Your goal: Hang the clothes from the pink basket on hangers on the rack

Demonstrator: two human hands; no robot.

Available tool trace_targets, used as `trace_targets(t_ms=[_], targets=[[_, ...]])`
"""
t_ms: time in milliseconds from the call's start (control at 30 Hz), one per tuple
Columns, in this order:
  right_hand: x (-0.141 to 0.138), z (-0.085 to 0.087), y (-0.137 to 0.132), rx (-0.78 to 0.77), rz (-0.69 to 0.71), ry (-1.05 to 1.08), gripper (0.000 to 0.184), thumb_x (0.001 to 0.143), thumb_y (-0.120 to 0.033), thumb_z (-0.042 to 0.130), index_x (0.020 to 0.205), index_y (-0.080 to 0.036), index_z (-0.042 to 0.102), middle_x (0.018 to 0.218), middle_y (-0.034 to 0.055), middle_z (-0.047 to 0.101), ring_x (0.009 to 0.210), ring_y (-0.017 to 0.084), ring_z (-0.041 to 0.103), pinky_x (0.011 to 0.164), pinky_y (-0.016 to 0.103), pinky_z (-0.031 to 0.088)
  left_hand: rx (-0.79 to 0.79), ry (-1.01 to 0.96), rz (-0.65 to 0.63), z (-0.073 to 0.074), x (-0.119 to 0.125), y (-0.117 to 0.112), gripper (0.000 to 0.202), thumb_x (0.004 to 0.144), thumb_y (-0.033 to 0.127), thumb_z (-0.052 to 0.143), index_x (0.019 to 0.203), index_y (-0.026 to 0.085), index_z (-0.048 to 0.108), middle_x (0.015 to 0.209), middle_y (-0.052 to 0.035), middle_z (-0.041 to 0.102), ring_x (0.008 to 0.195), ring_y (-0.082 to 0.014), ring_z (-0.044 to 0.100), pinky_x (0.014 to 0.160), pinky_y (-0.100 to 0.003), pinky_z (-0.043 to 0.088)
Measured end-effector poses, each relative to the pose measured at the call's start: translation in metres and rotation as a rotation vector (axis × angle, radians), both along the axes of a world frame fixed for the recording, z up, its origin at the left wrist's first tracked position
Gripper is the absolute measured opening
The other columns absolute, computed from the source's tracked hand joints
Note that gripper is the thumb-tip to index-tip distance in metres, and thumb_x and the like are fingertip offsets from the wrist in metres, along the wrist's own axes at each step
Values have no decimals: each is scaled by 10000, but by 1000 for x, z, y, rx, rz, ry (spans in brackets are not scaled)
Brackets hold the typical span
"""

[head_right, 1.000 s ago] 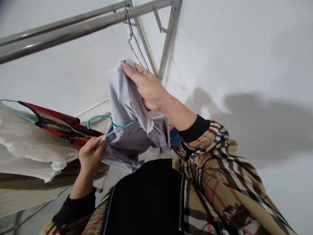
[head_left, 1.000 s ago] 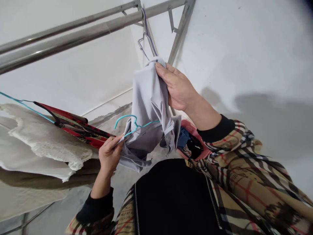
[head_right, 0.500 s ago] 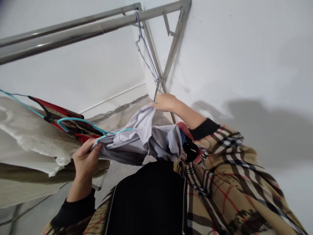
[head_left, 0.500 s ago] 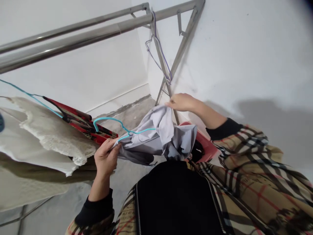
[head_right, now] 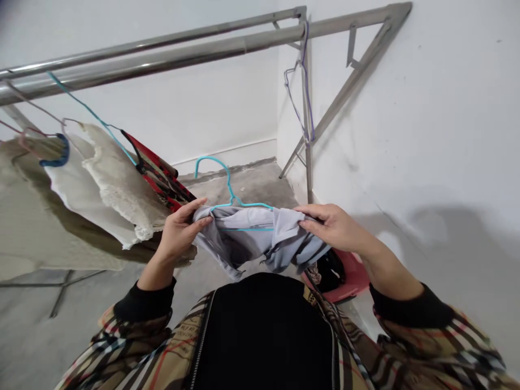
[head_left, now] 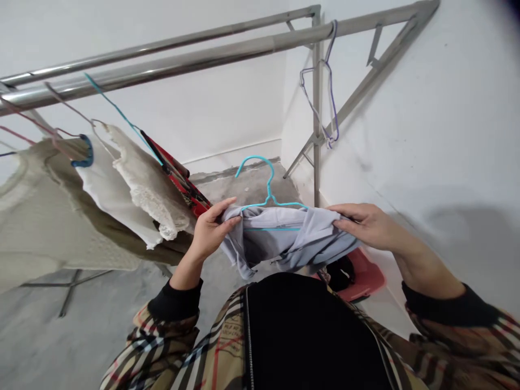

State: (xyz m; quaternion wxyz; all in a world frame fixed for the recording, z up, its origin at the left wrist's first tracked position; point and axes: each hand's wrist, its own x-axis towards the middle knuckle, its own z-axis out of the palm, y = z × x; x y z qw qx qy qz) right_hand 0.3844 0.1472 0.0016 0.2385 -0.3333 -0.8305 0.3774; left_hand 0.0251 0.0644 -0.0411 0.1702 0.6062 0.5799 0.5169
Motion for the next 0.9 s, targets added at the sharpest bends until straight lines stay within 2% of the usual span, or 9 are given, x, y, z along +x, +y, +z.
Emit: trace_targets(t_ms=[167,333,467,567,633,700,767,833,900], targets=[[8,-11,-15,66,-168,88,261,832,-272,599,1032,-203,751,961,53,770,840,185,732,755,241,581,129,-60,-27,-6,-4,4,528,812,352,720,1311,243,586,1030,-59,715,917,-166,675,856,-302,543],[21,-19,-15,158,-332,183,271,771,-205,639,1002,-262,769,909,18,776,778,175,731,703,235,580,339,-34,149,-15,-18,25,548,867,386,654,1381,283,494,1264,-95,634,1204,-228,586,1066,-426,435],[34,-16,-13,147,-427,276,292,732,-188,668,970,-317,779,914,8,777,811,199,727,699,272,564,239,-118,152,-33,-36,46,558,858,436,642,1363,255,487,1304,-99,604,1227,-235,565,1059,-408,430],[36,-10,-18,76,-508,410,289,729,-226,695,989,-324,775,943,39,773,849,244,722,688,331,553,48,-164,106,-51,-39,53,466,813,417,659,1202,168,591,1094,-95,681,1023,-234,642,938,-392,498],[34,-7,-21,40,-557,443,285,726,-237,703,991,-311,774,941,69,769,876,282,718,692,379,550,2,-129,203,-59,-32,52,397,789,362,666,1113,137,625,1015,-93,680,960,-232,637,901,-391,500],[31,-6,-23,22,-578,418,275,728,-234,691,982,-299,774,942,86,765,908,309,712,723,420,551,99,-70,366,-58,-22,48,414,788,320,667,1158,144,608,1072,-102,648,1004,-229,609,925,-389,476],[28,-6,-23,27,-575,357,277,737,-230,668,986,-298,770,956,84,763,930,319,707,764,446,553,259,-40,491,-48,-10,41,442,815,324,656,1223,176,571,1131,-98,610,1041,-212,584,938,-367,457],[25,-7,-21,59,-558,285,277,749,-233,653,989,-307,769,971,72,763,934,316,705,788,449,557,355,-66,508,-33,1,37,369,859,360,622,1187,195,581,1072,-73,610,968,-182,592,888,-329,463],[22,-9,-20,93,-532,237,279,756,-237,658,997,-320,770,990,62,764,933,304,709,799,427,565,363,-116,426,-20,11,36,301,875,394,609,1102,196,604,970,-49,620,867,-161,596,814,-298,468]])
